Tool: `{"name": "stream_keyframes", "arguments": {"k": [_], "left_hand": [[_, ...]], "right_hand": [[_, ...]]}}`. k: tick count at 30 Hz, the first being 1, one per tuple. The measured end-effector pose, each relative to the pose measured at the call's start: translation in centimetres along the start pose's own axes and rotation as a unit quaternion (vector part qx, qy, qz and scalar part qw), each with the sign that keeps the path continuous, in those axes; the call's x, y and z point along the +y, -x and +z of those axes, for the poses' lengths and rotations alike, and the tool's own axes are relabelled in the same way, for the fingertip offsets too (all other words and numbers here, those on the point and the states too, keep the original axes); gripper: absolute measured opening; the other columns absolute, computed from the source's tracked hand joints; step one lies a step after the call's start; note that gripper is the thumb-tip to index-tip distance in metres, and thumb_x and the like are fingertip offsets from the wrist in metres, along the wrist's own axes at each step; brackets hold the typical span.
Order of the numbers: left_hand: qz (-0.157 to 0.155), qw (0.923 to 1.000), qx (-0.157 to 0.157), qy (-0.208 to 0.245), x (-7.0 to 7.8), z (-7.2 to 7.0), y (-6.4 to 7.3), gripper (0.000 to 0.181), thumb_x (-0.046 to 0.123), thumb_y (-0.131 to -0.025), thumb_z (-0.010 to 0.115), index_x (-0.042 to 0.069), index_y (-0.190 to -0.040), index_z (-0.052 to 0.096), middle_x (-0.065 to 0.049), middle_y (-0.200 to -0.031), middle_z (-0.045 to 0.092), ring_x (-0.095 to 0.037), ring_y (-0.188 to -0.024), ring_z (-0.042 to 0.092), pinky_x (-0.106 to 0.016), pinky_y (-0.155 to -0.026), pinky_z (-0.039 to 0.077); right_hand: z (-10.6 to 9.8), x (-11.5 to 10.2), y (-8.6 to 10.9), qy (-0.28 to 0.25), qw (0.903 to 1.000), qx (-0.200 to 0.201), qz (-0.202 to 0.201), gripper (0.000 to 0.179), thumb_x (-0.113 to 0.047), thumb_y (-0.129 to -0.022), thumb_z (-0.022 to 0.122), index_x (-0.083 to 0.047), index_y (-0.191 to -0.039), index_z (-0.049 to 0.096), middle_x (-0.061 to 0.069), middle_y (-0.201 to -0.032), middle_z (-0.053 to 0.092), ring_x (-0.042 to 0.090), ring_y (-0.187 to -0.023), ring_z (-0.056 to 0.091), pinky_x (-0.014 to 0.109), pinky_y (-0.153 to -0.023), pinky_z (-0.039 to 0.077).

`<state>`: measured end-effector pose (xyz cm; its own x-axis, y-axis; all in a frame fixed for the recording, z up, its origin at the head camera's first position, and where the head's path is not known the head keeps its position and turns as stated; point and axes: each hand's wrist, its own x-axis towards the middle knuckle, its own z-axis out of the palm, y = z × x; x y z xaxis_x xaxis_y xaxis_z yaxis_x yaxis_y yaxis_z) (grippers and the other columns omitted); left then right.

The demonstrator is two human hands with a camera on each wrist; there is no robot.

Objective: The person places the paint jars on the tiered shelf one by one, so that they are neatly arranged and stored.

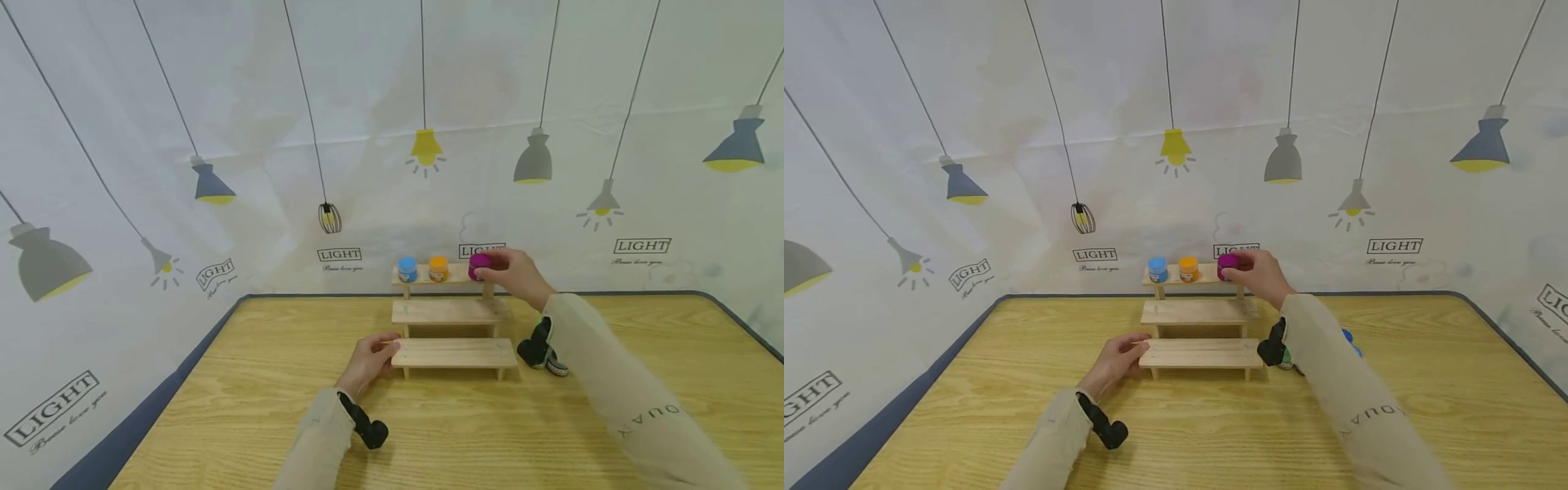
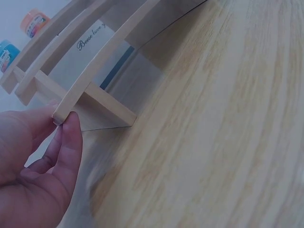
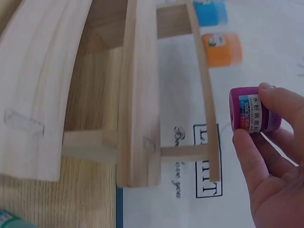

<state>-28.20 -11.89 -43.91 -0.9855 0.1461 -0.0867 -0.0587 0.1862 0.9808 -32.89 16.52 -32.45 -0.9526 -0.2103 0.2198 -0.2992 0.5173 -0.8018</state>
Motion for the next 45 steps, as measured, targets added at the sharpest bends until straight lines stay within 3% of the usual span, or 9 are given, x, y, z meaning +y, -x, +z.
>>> {"name": "stream_keyframes", "arguments": {"k": [6,16,36,45], "left_hand": [[0.005,1.0000,-0.003,0.005,-0.2,0.0,-0.2,0.032,0.019,-0.089,0.055,0.003,-0.116,0.057,-0.009,-0.094,0.059,-0.011,-0.069,0.056,-0.026,-0.059,0.047],[0.005,0.9999,-0.006,0.015,-0.2,0.0,0.0,0.031,0.015,-0.090,0.053,0.001,-0.117,0.056,-0.010,-0.093,0.059,-0.011,-0.070,0.058,-0.026,-0.061,0.049],[0.004,0.9998,-0.002,0.018,-0.2,0.0,-0.1,0.031,0.017,-0.089,0.054,0.001,-0.116,0.056,-0.010,-0.092,0.059,-0.010,-0.067,0.056,-0.025,-0.059,0.048],[0.001,0.9993,-0.002,0.036,-0.3,0.1,-0.1,0.032,0.015,-0.089,0.054,-0.001,-0.117,0.055,-0.012,-0.096,0.059,-0.013,-0.075,0.059,-0.029,-0.065,0.050]], "right_hand": [[0.2,0.4,-0.9,0.015,0.9994,0.023,-0.021,0.049,-0.024,-0.082,0.064,0.007,-0.119,0.051,0.023,-0.107,0.056,0.030,-0.094,0.054,0.039,-0.082,0.044],[0.7,0.8,-1.8,0.010,0.9999,0.002,0.004,0.048,-0.018,-0.085,0.061,0.007,-0.124,0.046,0.025,-0.114,0.052,0.033,-0.100,0.052,0.041,-0.086,0.042],[1.3,1.0,-1.8,-0.005,0.9999,-0.010,0.003,0.047,-0.015,-0.084,0.062,0.007,-0.123,0.046,0.025,-0.111,0.054,0.032,-0.098,0.054,0.041,-0.085,0.042],[1.6,1.5,-1.9,0.008,1.0000,0.000,0.003,0.048,-0.012,-0.082,0.064,0.006,-0.122,0.047,0.024,-0.112,0.054,0.032,-0.098,0.054,0.039,-0.084,0.044]]}}
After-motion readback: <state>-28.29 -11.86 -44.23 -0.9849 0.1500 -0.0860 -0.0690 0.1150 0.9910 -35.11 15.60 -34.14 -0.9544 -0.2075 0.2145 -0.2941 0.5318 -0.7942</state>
